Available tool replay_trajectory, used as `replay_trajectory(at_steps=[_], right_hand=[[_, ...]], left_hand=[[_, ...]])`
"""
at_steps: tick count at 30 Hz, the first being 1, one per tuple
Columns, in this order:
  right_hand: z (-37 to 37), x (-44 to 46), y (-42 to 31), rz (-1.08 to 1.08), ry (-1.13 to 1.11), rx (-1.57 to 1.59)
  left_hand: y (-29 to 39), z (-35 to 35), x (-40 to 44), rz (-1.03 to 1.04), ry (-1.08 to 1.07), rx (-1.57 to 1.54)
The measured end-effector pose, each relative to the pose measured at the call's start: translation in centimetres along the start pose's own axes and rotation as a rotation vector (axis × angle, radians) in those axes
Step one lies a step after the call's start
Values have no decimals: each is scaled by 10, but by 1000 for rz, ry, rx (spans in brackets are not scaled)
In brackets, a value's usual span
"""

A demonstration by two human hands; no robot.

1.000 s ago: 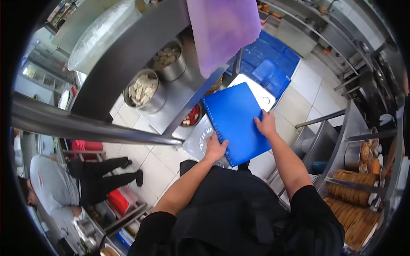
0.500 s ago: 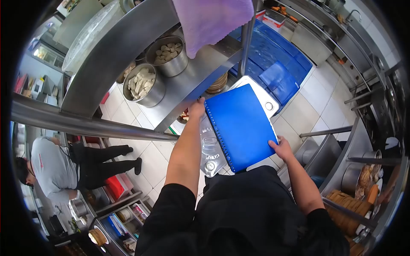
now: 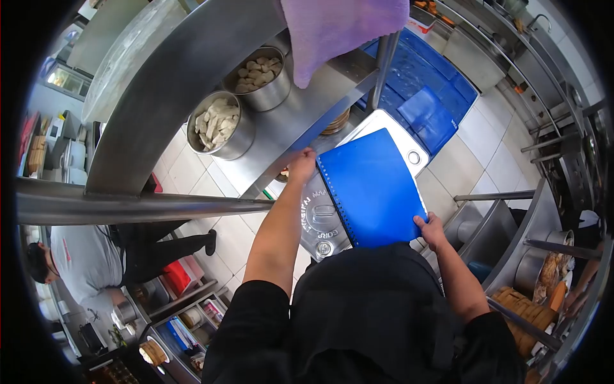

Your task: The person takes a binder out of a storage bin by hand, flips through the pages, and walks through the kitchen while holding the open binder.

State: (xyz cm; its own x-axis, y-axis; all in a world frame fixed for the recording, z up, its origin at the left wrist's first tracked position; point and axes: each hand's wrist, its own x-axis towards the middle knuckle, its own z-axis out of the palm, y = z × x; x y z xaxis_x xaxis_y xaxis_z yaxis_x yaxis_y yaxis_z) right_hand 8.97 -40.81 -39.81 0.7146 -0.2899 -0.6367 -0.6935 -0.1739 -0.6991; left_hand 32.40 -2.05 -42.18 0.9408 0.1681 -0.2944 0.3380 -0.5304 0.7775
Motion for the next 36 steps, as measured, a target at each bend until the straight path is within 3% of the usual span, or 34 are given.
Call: replay_trajectory(at_steps=[3,6,12,15,18,20,22,24,27,30,36], right_hand=[[7,0,-8,-2,0,72],[10,0,-15,-18,24,50],[16,8,-8,-81,47,66],[28,9,-12,-291,173,36],[26,7,-25,-455,284,-137],[21,10,-36,-495,354,-428],[17,13,-38,-608,353,-527],[14,15,-41,-749,384,-717],[15,24,-40,-735,383,-777],[16,37,-46,-598,304,-423],[6,65,-56,-471,281,-247]], left_hand=[[0,2,4,95,-53,206],[7,8,17,-57,34,271],[26,-15,-24,89,-43,44],[-13,4,-28,333,203,284],[1,9,-82,-15,-286,-19],[12,9,-98,-40,-256,-13],[23,10,-102,-56,-243,-117],[48,1,-117,-205,-312,-191],[56,3,-135,-428,-420,-294],[48,15,-150,-367,-329,-297],[53,20,-153,-379,-318,-244]])
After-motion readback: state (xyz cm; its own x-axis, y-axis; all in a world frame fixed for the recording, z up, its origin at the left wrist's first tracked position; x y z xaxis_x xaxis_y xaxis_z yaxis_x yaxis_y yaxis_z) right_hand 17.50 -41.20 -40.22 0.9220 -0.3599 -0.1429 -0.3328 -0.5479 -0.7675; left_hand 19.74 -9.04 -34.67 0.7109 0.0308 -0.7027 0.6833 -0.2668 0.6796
